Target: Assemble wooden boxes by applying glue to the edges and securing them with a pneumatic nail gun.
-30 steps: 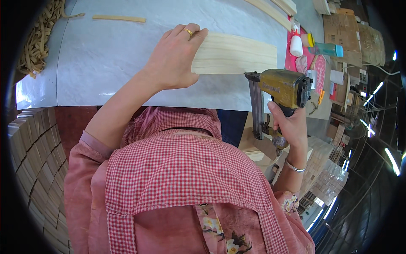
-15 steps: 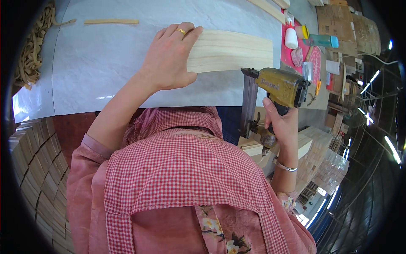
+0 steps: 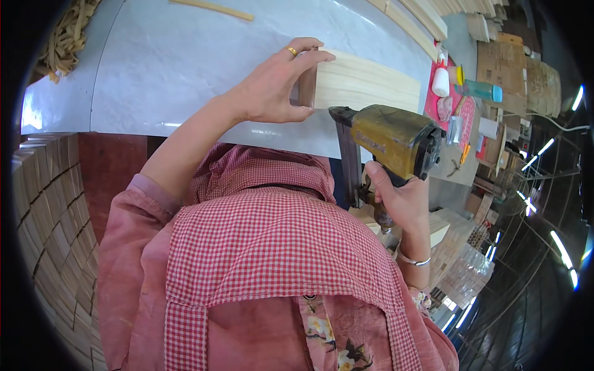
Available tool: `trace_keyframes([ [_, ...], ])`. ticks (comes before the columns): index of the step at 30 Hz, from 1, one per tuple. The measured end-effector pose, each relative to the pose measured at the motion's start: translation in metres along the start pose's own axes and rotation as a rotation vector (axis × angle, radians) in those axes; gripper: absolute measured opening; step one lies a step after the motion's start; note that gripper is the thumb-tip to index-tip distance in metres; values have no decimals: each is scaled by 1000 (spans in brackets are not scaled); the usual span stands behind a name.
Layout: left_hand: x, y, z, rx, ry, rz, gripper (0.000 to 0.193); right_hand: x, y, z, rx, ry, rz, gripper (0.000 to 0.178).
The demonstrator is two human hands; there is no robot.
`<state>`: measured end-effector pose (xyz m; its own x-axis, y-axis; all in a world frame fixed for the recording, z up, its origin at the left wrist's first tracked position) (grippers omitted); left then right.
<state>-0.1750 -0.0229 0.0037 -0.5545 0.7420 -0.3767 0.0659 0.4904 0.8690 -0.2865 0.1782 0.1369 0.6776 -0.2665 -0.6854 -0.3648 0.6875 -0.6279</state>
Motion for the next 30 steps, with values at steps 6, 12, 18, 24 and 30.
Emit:
trace_keyframes([
  [6, 0, 2, 0, 20, 17, -28, 86, 12, -15, 1, -48, -28, -7, 33],
  [12, 2, 1, -1, 31, 51, -59, 86, 16, -17, 2, -55, -21, 9, 32],
  [18, 3, 1, -1, 43, 82, -53, 89, 16, -25, 1, -78, -20, 84, 32],
  [24, -1, 5, 1, 100, 164, -32, 98, 11, -32, -5, -47, -25, 111, 31],
  [30, 0, 3, 4, 52, 157, -12, 108, 12, -51, -21, -67, -13, 97, 30],
])
Point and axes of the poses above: each hand's wrist, its own z-axis away from the middle knuckle, its own x-axis out of the palm, y = z × x, the point moved 7 cm from there along -z, towards the middle knuckle, and after that the axes turned 4 degrees about z, right-handed, at the moved point
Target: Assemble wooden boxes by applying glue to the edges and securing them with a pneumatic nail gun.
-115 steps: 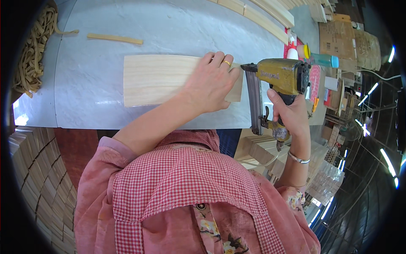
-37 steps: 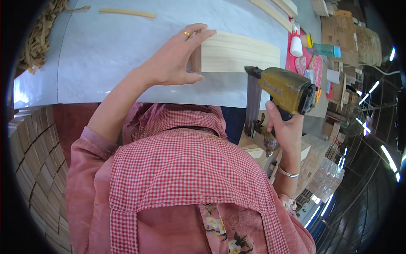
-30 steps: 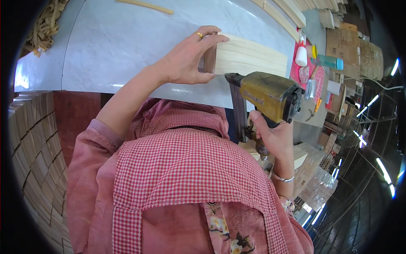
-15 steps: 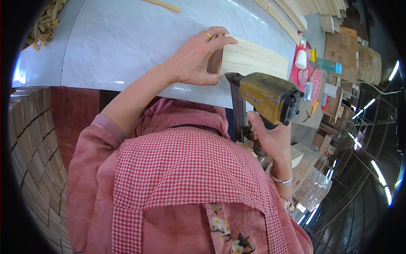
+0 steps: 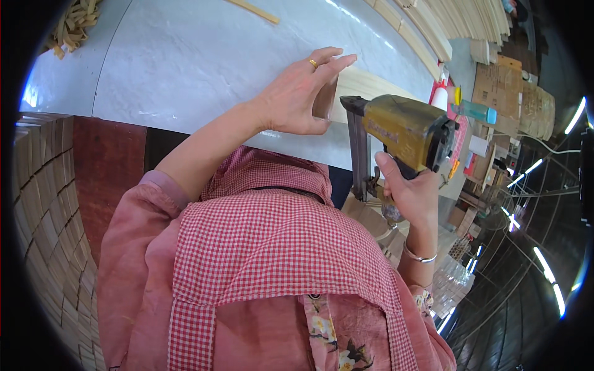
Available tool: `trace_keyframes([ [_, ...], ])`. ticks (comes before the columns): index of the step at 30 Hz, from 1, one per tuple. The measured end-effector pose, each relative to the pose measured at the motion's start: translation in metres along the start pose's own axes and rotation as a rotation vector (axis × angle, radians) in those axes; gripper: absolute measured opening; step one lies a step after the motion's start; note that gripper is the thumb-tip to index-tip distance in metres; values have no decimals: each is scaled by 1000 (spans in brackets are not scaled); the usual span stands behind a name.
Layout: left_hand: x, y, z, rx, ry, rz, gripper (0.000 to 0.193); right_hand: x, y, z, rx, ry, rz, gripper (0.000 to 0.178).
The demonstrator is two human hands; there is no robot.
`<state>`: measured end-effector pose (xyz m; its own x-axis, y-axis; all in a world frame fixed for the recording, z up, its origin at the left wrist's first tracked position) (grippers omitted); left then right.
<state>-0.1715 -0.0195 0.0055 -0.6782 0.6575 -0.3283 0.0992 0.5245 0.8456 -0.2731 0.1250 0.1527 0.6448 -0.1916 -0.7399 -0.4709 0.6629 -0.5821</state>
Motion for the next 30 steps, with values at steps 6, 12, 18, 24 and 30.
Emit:
trace_keyframes([
  [6, 2, -5, 1, -74, -35, 23, 111, 3, -4, -12, -20, -17, 44, 30],
  [12, 2, -7, 2, -91, -32, 30, 112, 2, -10, -14, -5, -37, 75, 29],
  [18, -5, -5, 10, -136, 0, 161, 106, 2, -10, -21, 6, -53, 29, 29],
  [24, -21, 0, 19, -286, 194, 111, 104, -10, -10, -32, 15, -74, 33, 28],
  [30, -9, -2, 16, -423, 202, -111, 103, -19, -13, -58, 60, -48, 112, 27],
])
Point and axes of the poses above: each hand's wrist, its own z-axis away from the middle knuckle, its own x-axis out of the palm, y = z × x, the point moved 7 cm from there along -z, towards the middle knuckle, and after that the axes turned 4 degrees about z, right-handed, at the moved point
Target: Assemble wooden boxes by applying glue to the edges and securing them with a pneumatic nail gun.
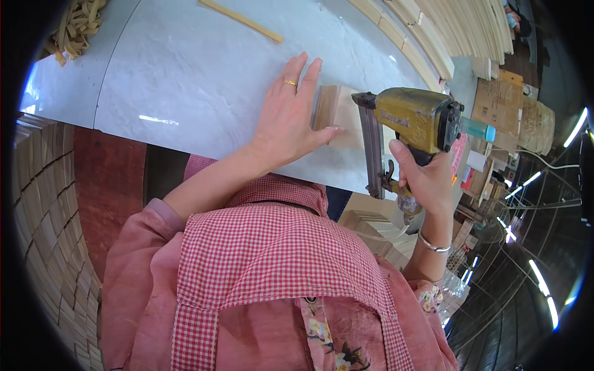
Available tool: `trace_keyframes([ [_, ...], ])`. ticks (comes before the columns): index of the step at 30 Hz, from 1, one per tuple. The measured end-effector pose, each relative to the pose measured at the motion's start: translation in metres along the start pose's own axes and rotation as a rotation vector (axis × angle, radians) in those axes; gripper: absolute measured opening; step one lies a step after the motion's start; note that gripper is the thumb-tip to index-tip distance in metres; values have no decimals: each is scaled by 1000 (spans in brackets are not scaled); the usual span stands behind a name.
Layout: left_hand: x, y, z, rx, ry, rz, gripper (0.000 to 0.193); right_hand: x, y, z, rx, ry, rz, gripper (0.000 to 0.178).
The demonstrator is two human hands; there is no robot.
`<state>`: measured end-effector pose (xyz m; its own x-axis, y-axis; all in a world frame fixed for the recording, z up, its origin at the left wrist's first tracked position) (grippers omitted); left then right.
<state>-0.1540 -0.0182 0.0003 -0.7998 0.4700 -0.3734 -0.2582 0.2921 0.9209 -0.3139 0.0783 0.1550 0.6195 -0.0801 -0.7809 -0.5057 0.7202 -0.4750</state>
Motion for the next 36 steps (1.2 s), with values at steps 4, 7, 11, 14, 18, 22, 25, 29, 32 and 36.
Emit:
trace_keyframes([
  [4, 3, 0, -1, 11, -1, -73, 104, -2, -3, -11, -33, 0, 14, 27],
  [7, 4, 0, -1, 17, -10, -73, 104, -2, -3, -15, -33, -17, 25, 29],
  [11, 5, 0, -1, 20, -12, -73, 104, -5, -7, -18, -24, -42, 37, 32],
  [14, 5, -1, -2, 19, -9, -70, 104, -8, -6, -24, -30, -71, 56, 35],
  [18, 4, 0, -2, 22, -1, -61, 104, -13, -6, -36, -56, -130, 101, 37],
  [22, 0, 0, -1, 7, 22, -56, 102, -19, -22, -47, 7, -230, 193, 37],
  [25, -1, 1, -2, 10, 28, -40, 93, -22, -25, -50, -127, -195, 204, 35],
  [29, -2, 12, -6, 76, 3, -65, 79, -36, -13, -49, -215, -119, 180, 33],
  [32, 3, 36, -12, 262, -93, -162, 63, -58, 19, -42, -58, 2, 94, 31],
  [36, 40, 71, -24, 458, -257, -248, 52, -73, 58, -41, 2, 32, 63, 30],
])
Point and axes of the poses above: each hand's wrist, its own z-axis away from the middle knuckle, its own x-axis out of the palm, y = z × x, the point moved 7 cm from there along -z, towards the middle knuckle, and after that the axes turned 4 degrees about z, right-handed, at the moved point
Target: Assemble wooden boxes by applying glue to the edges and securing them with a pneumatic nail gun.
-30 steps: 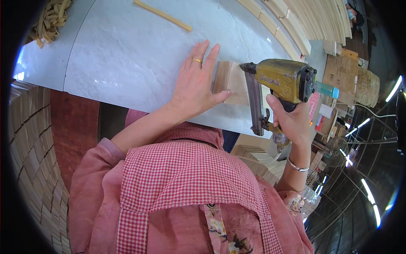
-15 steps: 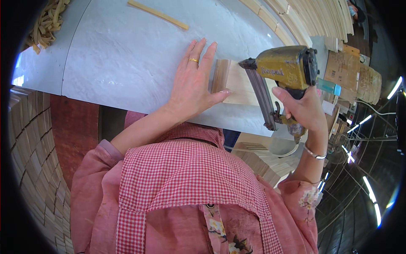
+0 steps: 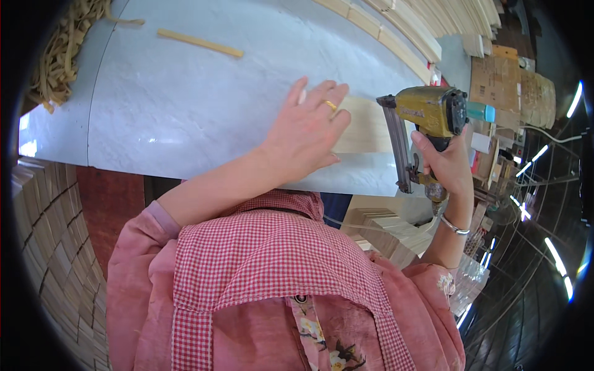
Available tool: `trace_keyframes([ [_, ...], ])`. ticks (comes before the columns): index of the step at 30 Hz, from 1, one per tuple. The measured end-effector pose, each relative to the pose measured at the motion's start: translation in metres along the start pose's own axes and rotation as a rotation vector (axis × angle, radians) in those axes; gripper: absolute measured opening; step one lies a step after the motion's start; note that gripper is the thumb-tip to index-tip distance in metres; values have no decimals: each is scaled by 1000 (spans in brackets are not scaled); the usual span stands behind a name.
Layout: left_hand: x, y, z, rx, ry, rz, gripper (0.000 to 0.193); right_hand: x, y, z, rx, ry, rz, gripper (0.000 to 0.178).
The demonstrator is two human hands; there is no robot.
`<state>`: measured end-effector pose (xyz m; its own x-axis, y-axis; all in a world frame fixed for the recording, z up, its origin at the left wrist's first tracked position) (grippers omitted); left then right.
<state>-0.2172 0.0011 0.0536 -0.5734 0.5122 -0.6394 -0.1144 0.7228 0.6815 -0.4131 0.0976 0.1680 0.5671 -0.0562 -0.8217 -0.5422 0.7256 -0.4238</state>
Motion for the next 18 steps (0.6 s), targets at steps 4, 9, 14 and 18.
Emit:
trace_keyframes([
  [4, 34, 16, -28, 46, -148, -124, 53, 0, 13, 5, 41, 22, -62, 30],
  [9, 51, 14, -40, 8, -248, -176, 57, 3, 19, 6, 53, 39, -126, 30],
  [14, 53, 10, -45, -28, -274, -140, 55, 5, 19, 4, 48, 28, -130, 31],
  [18, 53, 10, -47, -47, -303, -149, 54, 5, 21, 3, 63, 8, -116, 32],
])
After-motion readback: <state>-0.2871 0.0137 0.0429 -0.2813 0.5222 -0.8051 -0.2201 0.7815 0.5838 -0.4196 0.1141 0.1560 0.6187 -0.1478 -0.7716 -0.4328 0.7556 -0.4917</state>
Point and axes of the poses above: each hand's wrist, its own z-axis away from the middle knuckle, its own x-axis out of the palm, y = z × x, the point moved 7 cm from there along -z, towards the middle knuckle, and after that the axes turned 4 degrees about z, right-handed, at the moved point
